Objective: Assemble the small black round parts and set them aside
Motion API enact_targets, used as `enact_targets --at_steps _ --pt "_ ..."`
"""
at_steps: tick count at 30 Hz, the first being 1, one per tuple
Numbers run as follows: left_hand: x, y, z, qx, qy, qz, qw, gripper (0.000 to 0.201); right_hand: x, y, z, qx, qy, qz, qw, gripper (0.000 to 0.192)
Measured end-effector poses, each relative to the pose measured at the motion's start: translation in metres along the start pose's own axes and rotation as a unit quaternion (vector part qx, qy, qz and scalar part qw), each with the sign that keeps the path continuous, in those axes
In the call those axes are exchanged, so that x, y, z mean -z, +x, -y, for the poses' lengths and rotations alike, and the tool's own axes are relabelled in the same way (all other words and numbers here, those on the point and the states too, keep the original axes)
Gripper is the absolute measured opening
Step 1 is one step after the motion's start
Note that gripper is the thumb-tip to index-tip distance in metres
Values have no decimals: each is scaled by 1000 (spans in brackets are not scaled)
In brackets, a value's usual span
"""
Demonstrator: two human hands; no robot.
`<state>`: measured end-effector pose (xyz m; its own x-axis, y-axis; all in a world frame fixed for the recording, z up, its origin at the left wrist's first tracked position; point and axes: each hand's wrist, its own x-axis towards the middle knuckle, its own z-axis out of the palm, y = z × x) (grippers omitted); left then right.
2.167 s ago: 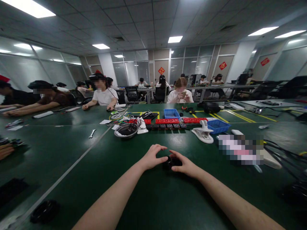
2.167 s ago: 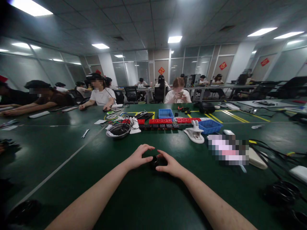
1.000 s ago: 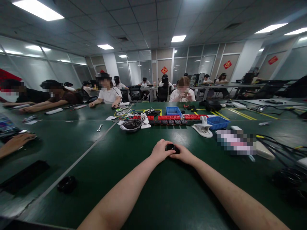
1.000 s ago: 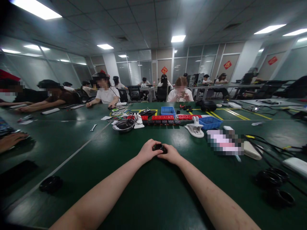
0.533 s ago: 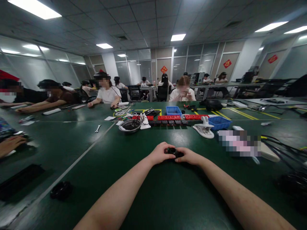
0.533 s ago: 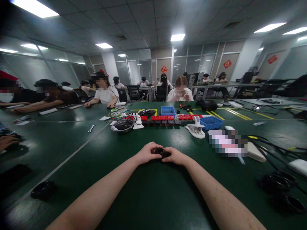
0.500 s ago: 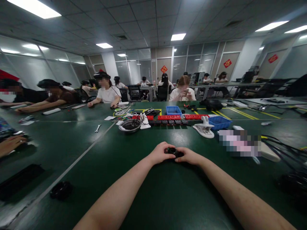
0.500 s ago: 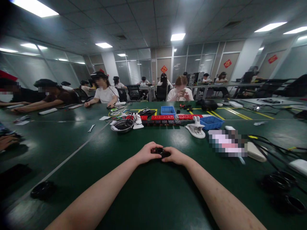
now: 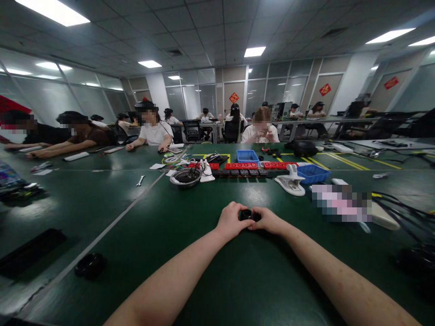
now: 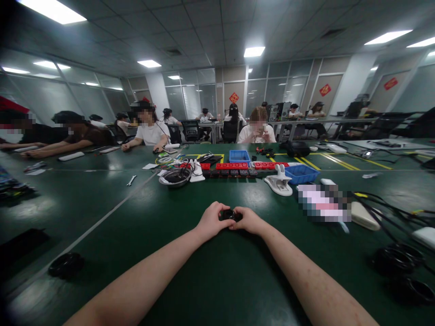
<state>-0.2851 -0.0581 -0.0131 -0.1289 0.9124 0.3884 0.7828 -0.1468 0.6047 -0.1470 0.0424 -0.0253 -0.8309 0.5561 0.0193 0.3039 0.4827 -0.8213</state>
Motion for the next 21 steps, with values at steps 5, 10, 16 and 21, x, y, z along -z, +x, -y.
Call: enact_targets --at_steps 5,10,16,21 --pt "-8 -5 -7 27 39 -67 997 39 -18 -1 3 -23 -133 -117 984 29" --pt "-10 -5 -10 61 56 -89 993 37 -34 -5 15 -52 -287 -234 927 20" --pt "5 3 -4 -5 4 21 1000 43 -17 -5 14 50 -150 -96 983 44" --pt "17 9 0 -38 -31 112 992 42 2 -6 10 71 -21 48 996 40"
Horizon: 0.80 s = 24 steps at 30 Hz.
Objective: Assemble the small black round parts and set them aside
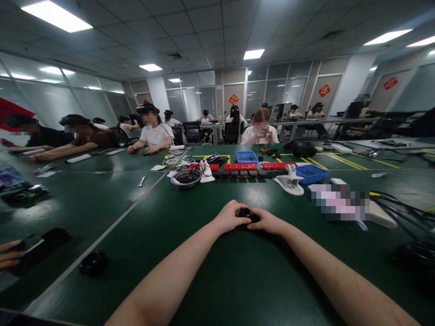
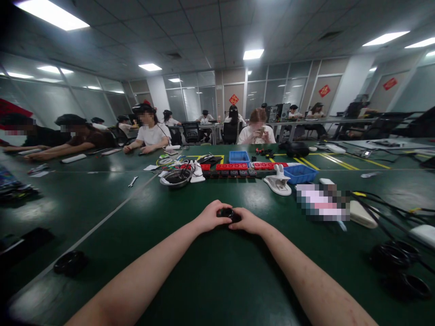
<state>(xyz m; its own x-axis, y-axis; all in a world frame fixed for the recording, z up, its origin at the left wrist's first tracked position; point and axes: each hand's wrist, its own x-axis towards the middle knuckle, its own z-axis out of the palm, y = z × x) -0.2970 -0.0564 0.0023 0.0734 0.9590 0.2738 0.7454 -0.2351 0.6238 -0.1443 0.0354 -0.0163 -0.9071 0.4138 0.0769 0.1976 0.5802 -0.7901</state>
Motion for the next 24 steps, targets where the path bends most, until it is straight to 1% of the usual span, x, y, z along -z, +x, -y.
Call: enact_targets --at_steps 3,7,17,20,22,24 --pt "3 2 1 -1 -12 22 1000 43 5 -1 1 -12 30 26 999 40" --pt "4 3 2 -1 -22 34 999 43 9 -1 3 -12 46 46 998 37" --pt "2 1 -1 -1 -13 20 1000 42 8 0 -1 -36 50 34 998 39" --pt "-2 -1 -3 7 1 -6 1000 41 4 0 -3 -46 45 10 998 38" --pt "-7 -3 -3 22 13 -32 999 41 0 1 -4 -51 27 -27 998 35" --pt "-13 -4 -4 41 32 -68 996 41 -7 4 -6 -61 -12 -77 995 32"
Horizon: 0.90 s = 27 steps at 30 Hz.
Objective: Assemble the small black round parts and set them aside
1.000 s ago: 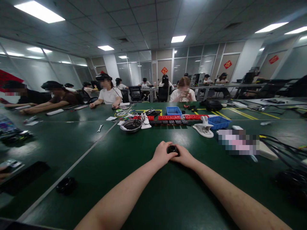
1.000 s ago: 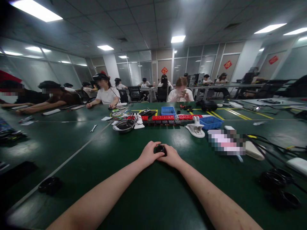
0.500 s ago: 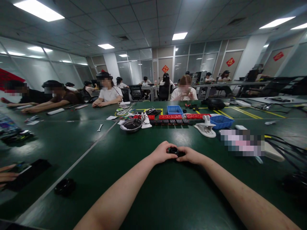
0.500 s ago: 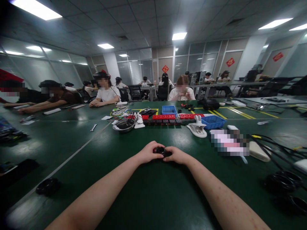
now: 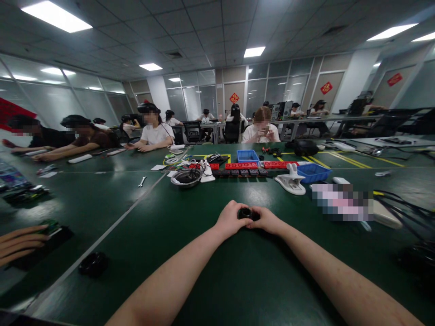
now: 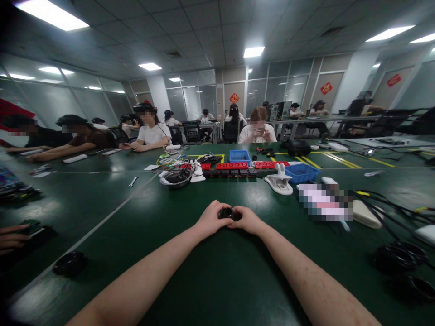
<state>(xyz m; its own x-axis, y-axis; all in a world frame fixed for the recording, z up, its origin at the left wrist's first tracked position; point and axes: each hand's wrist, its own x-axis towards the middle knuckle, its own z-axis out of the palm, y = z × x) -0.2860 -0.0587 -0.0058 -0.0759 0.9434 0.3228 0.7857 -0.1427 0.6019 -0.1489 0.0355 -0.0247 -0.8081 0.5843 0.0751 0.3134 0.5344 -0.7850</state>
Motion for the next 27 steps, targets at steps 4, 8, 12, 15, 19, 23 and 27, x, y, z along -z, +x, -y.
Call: enact_targets --at_steps 4,8,12,15,19,23,27 --pt "-12 -3 -2 40 27 -82 995 40 -17 3 2 -34 -123 -116 985 27" --pt "-13 -3 -2 37 9 -93 995 39 -21 2 5 -35 -181 -154 971 29" --pt "-3 1 2 -13 -31 -24 999 39 -7 -2 6 42 -59 -51 996 55" --pt "4 4 7 -25 -64 31 997 42 5 -5 6 45 46 63 996 49" --pt "6 6 12 -25 -94 50 994 43 11 -4 4 16 97 104 990 40" --pt "4 7 16 -29 -121 63 990 43 10 -2 2 13 90 94 991 38" --pt "3 8 18 -35 -123 55 990 43 8 0 -2 7 87 81 993 37"
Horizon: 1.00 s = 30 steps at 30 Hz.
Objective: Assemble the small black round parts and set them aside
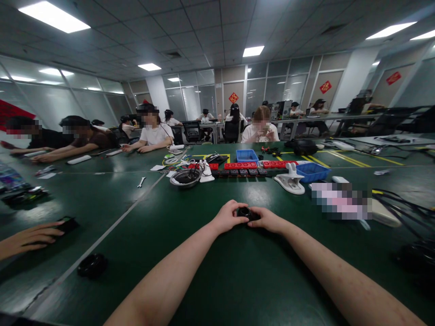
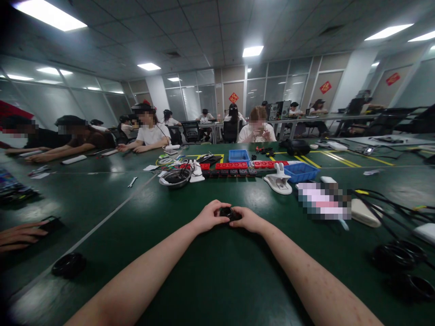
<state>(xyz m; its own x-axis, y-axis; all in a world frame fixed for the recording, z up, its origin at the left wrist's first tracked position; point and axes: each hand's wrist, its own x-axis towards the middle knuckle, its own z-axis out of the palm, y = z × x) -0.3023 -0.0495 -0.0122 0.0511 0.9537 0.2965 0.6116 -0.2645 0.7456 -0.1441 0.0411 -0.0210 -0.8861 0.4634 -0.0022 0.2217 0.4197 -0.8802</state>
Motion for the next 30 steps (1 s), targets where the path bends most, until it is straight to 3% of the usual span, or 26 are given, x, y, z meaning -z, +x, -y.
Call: enact_targets --at_steps 8,15,18,22,24,27,30 --pt "-1 0 -2 10 6 -3 1000 43 -3 2 -3 -5 -9 -20 1000 35" --pt "-3 -3 -7 -1 44 -46 998 41 -6 3 -7 -3 -9 -55 998 32" --pt "-7 -3 -8 7 58 -75 995 40 -12 6 -7 -20 -70 -109 991 34" --pt "-14 -2 -6 30 68 -125 989 40 -26 9 -4 -65 -191 -223 954 35" --pt "-14 -1 -5 34 66 -132 988 40 -30 8 -1 -61 -218 -247 942 36" --pt "-10 0 -2 24 39 -90 995 40 -25 5 2 -12 -179 -196 964 45" --pt "-4 1 1 18 -8 -19 1000 42 -13 1 4 22 -70 -78 994 45"
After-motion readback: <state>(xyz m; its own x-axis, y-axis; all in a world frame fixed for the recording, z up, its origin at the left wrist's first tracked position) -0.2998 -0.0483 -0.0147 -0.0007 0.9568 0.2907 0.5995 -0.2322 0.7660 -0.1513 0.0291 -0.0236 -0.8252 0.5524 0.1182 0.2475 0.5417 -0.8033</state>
